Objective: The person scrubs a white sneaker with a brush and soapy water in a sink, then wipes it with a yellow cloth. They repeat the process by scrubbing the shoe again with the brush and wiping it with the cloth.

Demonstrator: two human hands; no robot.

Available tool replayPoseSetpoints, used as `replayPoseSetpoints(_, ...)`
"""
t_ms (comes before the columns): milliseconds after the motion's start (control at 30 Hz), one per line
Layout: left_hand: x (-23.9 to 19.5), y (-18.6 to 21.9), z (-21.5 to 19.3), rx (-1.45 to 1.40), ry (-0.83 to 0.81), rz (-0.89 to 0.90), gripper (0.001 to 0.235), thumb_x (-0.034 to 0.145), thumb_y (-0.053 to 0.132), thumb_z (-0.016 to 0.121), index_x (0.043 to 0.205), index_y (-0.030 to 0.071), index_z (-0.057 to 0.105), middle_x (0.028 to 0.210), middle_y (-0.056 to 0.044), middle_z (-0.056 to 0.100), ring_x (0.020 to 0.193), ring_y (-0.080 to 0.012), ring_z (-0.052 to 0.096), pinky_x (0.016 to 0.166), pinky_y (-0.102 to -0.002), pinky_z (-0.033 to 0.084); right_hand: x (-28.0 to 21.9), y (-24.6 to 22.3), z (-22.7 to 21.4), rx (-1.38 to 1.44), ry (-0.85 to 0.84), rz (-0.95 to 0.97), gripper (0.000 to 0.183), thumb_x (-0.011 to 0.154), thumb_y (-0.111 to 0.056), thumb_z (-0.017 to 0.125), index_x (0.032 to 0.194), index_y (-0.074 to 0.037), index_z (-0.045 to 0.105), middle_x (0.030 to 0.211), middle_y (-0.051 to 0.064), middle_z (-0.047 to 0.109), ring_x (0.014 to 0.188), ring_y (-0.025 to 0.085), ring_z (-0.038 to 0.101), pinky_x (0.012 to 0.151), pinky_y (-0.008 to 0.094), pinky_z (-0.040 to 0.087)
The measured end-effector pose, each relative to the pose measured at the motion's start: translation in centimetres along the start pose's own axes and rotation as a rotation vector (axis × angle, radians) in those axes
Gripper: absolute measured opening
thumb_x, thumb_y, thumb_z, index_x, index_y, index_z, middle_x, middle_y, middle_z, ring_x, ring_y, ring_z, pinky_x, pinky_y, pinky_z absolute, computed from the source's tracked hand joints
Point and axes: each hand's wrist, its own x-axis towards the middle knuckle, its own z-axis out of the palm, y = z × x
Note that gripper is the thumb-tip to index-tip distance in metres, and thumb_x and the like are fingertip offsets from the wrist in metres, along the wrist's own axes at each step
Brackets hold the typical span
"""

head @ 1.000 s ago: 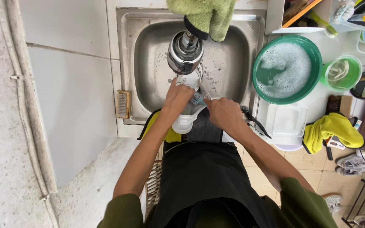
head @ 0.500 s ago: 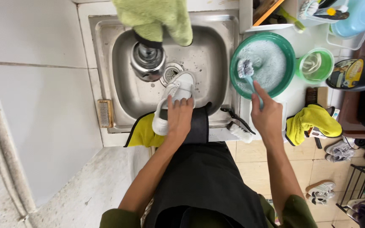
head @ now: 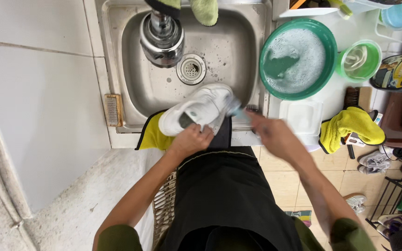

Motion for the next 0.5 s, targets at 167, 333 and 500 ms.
replayPoseSetpoints(167,0.6,1.3,-1.5,0.04,-0.016,0.002,0.007,0.089,0.005,0.073,0.092,0.009,0.078,0.084,-0.016,0.073,0.061,-0.0278,0.065,0.062,-0.04,0.051,2.8,5.3,9.6,-0.602,-0.077,-0.065,0.052,0.106,-0.018,0.053,0.155,-0.024,0.068,0.088,0.022,0.082,0.079,0.045,0.083,0.063,0.061,0.068)
replayPoseSetpoints(333,1.6,1.6,-1.8,0.04,-0.064,-0.042,0.015,0.089,0.005,0.074,0.079,0.016,0.073,0.074,-0.004,0.064,0.058,-0.0197,0.058,0.061,-0.036,0.046,4.4,7.3,11.0,-0.692,0.021,-0.072,0.047,0.101,-0.019,0.056,0.144,-0.026,0.074,0.081,0.023,0.076,0.073,0.047,0.082,0.053,0.059,0.064)
replayPoseSetpoints(500,1.3,2.4,-2.7,0.038,-0.03,-0.099,0.01,0.096,0.007,0.075,0.089,0.013,0.078,0.078,-0.004,0.067,0.061,-0.0206,0.061,0.064,-0.036,0.049,5.1,8.1,11.7,-0.753,-0.013,-0.055,0.057,0.1,-0.01,0.054,0.154,-0.015,0.068,0.078,0.025,0.075,0.071,0.044,0.081,0.056,0.062,0.065)
